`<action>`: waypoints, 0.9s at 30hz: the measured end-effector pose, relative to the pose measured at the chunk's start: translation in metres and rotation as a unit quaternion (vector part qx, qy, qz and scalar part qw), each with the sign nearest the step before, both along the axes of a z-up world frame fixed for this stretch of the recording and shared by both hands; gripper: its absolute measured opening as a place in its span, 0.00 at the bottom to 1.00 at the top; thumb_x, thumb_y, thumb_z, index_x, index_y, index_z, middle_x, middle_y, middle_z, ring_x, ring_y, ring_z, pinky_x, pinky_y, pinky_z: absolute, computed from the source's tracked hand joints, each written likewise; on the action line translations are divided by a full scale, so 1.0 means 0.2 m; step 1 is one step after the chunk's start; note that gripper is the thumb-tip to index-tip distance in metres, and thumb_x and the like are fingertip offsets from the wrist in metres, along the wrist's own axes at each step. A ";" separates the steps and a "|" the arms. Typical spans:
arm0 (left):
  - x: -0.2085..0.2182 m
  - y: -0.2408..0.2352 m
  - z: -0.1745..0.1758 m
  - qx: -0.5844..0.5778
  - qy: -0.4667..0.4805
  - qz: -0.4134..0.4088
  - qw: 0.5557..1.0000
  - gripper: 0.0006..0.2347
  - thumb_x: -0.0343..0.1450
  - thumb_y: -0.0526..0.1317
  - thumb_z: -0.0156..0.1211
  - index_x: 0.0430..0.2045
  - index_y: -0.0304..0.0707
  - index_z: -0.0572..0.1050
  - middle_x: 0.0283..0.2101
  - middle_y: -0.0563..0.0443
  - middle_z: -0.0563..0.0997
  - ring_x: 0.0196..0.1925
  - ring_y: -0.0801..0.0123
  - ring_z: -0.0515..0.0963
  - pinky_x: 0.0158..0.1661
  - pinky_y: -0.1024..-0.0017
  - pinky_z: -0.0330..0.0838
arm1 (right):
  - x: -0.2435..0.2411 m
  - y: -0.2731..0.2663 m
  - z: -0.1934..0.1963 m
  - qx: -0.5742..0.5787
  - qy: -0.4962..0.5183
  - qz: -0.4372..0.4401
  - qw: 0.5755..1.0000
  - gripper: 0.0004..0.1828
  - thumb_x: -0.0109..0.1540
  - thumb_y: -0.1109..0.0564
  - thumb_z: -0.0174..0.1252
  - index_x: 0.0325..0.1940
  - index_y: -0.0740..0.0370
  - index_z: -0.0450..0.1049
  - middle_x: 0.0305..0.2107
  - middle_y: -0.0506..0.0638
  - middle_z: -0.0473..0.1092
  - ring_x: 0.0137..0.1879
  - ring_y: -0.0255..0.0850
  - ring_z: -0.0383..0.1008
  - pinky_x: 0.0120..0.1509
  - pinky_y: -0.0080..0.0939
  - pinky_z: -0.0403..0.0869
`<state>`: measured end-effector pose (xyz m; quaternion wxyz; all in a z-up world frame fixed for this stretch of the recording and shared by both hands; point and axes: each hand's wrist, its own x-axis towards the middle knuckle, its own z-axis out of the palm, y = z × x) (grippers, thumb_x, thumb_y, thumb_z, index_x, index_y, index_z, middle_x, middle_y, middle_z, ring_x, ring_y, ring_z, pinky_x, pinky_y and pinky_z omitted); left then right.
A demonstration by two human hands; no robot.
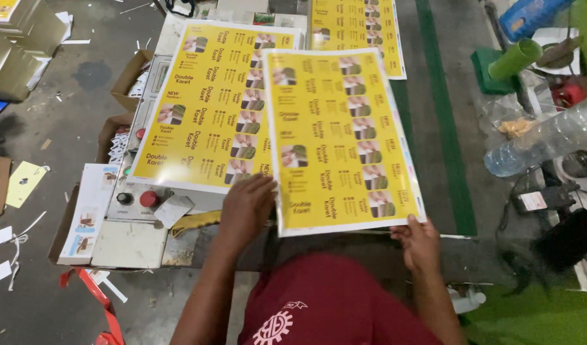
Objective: Sorting through a stack of printed label sheets and aligning them on a workstation surface.
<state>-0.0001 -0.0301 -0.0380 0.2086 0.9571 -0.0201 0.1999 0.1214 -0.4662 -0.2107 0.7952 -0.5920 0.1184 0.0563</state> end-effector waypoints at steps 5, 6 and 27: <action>-0.01 0.09 0.07 0.070 0.042 0.032 0.996 0.25 0.67 0.50 0.71 0.55 0.37 0.78 0.61 0.39 0.79 0.68 0.42 0.71 0.64 0.47 0.62 | 0.12 -0.25 -0.10 -0.057 -0.013 -0.031 0.998 0.10 0.74 0.57 0.50 0.59 0.61 0.65 0.34 0.57 0.75 0.33 0.51 0.82 0.32 0.43 0.83; -0.03 0.09 0.07 0.089 0.075 0.040 0.992 0.29 0.65 0.52 0.72 0.57 0.34 0.76 0.62 0.38 0.77 0.70 0.42 0.68 0.67 0.47 0.59 | 0.13 -0.29 -0.10 -0.071 -0.006 -0.034 0.997 0.10 0.74 0.57 0.50 0.59 0.60 0.65 0.34 0.57 0.75 0.33 0.51 0.81 0.32 0.44 0.83; -0.02 0.04 0.09 0.035 -0.011 0.196 0.980 0.04 0.75 0.46 0.61 0.34 0.55 0.80 0.31 0.51 0.83 0.37 0.52 0.85 0.34 0.56 0.79 | 1.22 0.19 -0.25 0.034 0.043 0.029 0.998 0.20 0.74 0.49 0.51 0.66 0.58 0.59 0.40 0.60 0.73 0.43 0.57 0.84 0.41 0.53 0.85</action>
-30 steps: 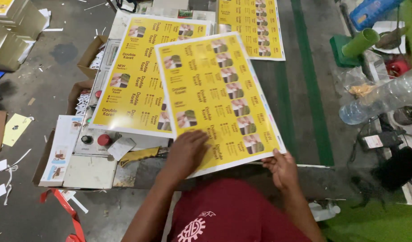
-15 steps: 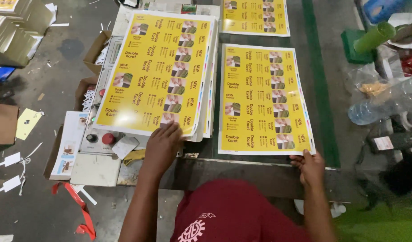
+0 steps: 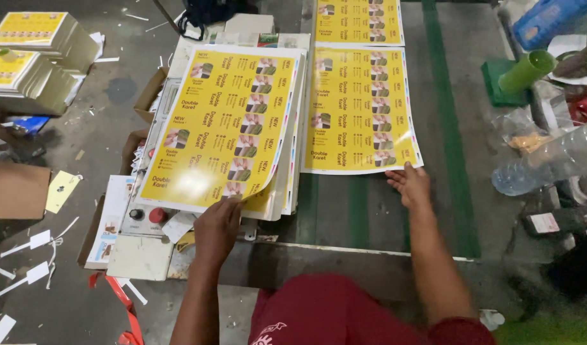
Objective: Sorting through a stack of printed label sheets and aligning them on a workstation surface.
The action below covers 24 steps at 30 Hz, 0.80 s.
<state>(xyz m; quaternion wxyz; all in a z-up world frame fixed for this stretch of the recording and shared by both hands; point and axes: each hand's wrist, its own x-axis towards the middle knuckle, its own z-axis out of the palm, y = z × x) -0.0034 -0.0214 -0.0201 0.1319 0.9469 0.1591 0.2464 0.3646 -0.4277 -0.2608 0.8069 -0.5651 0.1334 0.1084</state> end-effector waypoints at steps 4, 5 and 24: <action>0.00 -0.09 0.10 0.012 -0.084 0.017 0.996 0.02 0.75 0.41 0.64 0.37 0.51 0.83 0.35 0.52 0.85 0.41 0.54 0.86 0.37 0.62 0.80 | -0.15 0.03 0.08 -0.003 0.016 0.026 1.000 0.26 0.74 0.47 0.51 0.73 0.55 0.55 0.46 0.63 0.75 0.45 0.55 0.83 0.40 0.52 0.85; 0.00 -0.11 0.12 -0.001 -0.131 -0.019 0.991 0.02 0.73 0.39 0.65 0.36 0.46 0.84 0.38 0.48 0.86 0.42 0.51 0.86 0.38 0.61 0.81 | -0.24 0.04 0.11 -0.016 0.029 0.046 0.998 0.30 0.73 0.49 0.52 0.77 0.56 0.51 0.51 0.67 0.73 0.50 0.59 0.81 0.44 0.55 0.82; 0.10 -0.50 0.06 -0.143 -0.023 -0.349 0.926 0.13 0.68 0.39 0.66 0.42 0.30 0.80 0.50 0.43 0.83 0.53 0.50 0.81 0.53 0.60 0.73 | -1.22 0.36 0.44 0.173 0.095 0.218 0.956 0.17 0.69 0.62 0.49 0.60 0.74 0.69 0.36 0.67 0.77 0.37 0.51 0.80 0.35 0.44 0.76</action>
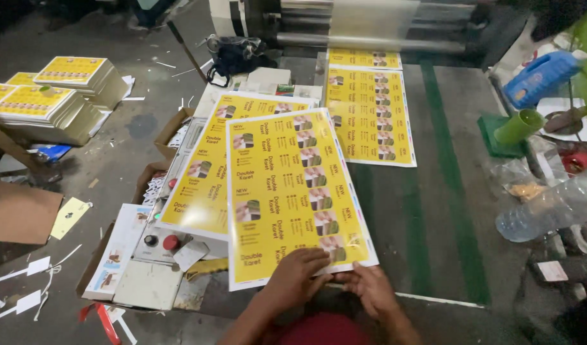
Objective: Sorting through a stack of printed label sheets and aligning them on a workstation surface.
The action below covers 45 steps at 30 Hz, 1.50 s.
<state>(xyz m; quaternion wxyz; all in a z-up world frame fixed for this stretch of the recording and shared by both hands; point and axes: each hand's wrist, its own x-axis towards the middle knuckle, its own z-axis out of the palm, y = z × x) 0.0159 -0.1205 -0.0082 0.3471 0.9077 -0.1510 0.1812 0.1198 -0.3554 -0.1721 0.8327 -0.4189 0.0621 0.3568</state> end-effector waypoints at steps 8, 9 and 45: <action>0.02 0.53 -0.21 0.166 0.001 0.163 0.973 0.17 0.69 0.43 0.61 0.50 0.36 0.75 0.61 0.43 0.77 0.67 0.47 0.70 0.61 0.51 0.62 | 0.08 -0.40 -0.17 -0.218 -0.120 -0.239 0.938 0.16 0.73 0.60 0.48 0.62 0.72 0.64 0.37 0.62 0.70 0.34 0.45 0.72 0.35 0.42 0.73; 0.01 0.59 -0.25 0.168 0.000 0.187 0.968 0.21 0.69 0.46 0.61 0.54 0.34 0.74 0.63 0.41 0.74 0.69 0.45 0.67 0.63 0.50 0.60 | 0.06 -0.47 -0.21 -0.240 -0.121 -0.274 0.923 0.14 0.74 0.61 0.46 0.62 0.71 0.64 0.39 0.60 0.69 0.35 0.43 0.70 0.36 0.40 0.73; -0.09 0.43 -0.03 0.086 -0.063 0.205 0.973 0.05 0.70 0.38 0.67 0.36 0.44 0.86 0.41 0.46 0.88 0.43 0.52 0.87 0.41 0.62 0.82 | 0.30 -0.13 -0.16 -0.216 -0.138 -0.049 0.965 0.28 0.68 0.56 0.56 0.73 0.61 0.64 0.49 0.72 0.76 0.43 0.59 0.82 0.35 0.48 0.82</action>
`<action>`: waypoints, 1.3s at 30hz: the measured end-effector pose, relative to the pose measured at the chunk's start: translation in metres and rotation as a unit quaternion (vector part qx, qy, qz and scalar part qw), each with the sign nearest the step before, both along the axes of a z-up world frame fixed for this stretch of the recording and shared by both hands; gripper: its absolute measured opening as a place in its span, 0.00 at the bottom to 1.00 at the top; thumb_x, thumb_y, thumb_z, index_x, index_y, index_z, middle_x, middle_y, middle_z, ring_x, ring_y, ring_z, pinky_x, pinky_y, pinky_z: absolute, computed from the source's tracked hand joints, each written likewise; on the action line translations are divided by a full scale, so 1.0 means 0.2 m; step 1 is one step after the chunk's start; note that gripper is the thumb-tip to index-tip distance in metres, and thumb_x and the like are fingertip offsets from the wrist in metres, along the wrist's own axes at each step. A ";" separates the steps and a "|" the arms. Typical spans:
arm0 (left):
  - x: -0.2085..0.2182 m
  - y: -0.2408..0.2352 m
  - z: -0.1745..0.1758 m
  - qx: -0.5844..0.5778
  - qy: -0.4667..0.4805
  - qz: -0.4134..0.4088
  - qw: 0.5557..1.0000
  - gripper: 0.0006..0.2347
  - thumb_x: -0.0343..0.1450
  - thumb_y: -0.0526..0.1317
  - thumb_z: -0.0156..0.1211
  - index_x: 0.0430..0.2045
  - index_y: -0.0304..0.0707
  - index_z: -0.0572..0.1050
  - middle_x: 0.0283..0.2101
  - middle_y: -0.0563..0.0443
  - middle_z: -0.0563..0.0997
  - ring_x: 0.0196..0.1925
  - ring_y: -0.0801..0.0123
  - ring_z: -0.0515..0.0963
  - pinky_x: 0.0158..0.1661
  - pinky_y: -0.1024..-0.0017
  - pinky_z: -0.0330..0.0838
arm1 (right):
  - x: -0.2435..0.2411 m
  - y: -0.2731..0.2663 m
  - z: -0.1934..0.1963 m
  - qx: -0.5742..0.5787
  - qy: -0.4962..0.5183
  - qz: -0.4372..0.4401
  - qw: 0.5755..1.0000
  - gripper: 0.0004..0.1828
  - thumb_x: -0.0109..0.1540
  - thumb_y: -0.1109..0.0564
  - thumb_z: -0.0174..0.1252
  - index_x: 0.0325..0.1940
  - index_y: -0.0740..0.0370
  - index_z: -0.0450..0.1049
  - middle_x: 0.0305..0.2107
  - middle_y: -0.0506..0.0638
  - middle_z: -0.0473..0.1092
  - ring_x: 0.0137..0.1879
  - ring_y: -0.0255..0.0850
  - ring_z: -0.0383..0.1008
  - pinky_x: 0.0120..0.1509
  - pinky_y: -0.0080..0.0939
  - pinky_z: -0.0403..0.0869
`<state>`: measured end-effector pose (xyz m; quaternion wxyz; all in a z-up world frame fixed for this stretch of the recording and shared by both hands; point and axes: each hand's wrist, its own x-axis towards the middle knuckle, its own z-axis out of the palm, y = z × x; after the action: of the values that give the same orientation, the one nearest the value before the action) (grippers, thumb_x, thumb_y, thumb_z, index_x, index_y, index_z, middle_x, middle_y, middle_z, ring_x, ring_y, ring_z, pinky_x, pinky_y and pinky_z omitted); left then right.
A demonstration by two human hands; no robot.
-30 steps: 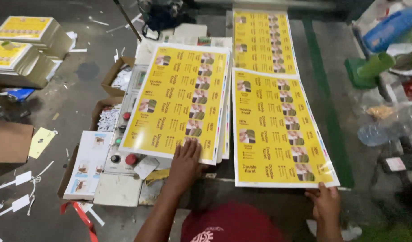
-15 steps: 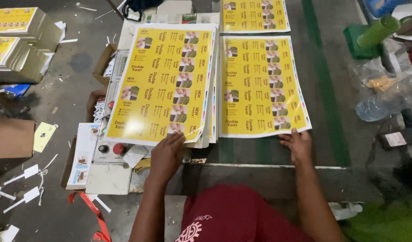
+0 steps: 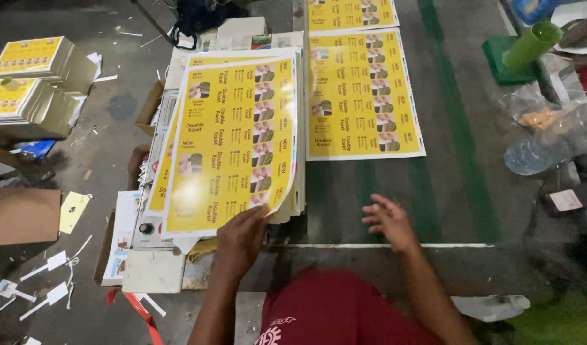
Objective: Sorting through a stack of printed label sheets and aligning them on a workstation surface.
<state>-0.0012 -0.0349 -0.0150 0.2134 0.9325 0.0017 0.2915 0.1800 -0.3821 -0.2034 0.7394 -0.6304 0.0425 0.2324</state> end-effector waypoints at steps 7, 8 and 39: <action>0.12 -0.41 -0.06 -0.017 -0.033 -0.098 0.995 0.05 0.68 0.40 0.70 0.33 0.43 0.86 0.38 0.48 0.88 0.43 0.57 0.88 0.41 0.66 0.84 | -0.42 0.33 0.33 0.095 -0.024 0.282 0.954 0.44 0.62 0.60 0.65 0.77 0.69 0.51 0.51 0.67 0.75 0.48 0.53 0.82 0.42 0.49 0.86; 0.12 -0.46 -0.07 -0.022 -0.026 -0.136 0.990 0.05 0.70 0.41 0.69 0.34 0.45 0.86 0.39 0.49 0.87 0.45 0.57 0.87 0.43 0.65 0.83 | -0.43 0.35 0.33 0.107 0.035 0.201 0.973 0.36 0.62 0.56 0.64 0.71 0.70 0.61 0.47 0.69 0.76 0.43 0.57 0.82 0.37 0.54 0.85; 0.03 0.22 0.08 0.045 0.334 0.021 0.941 0.16 0.71 0.46 0.63 0.55 0.59 0.79 0.60 0.57 0.81 0.65 0.58 0.78 0.53 0.59 0.78 | -0.04 -0.52 -0.29 -0.013 -0.003 -0.238 0.971 0.19 0.68 0.58 0.62 0.62 0.67 0.70 0.44 0.63 0.73 0.35 0.59 0.79 0.33 0.64 0.82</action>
<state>0.0048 0.0099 0.0003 0.1527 0.9846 0.0791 -0.0326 0.1714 -0.4854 -0.2619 0.7651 -0.6127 0.1923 0.0468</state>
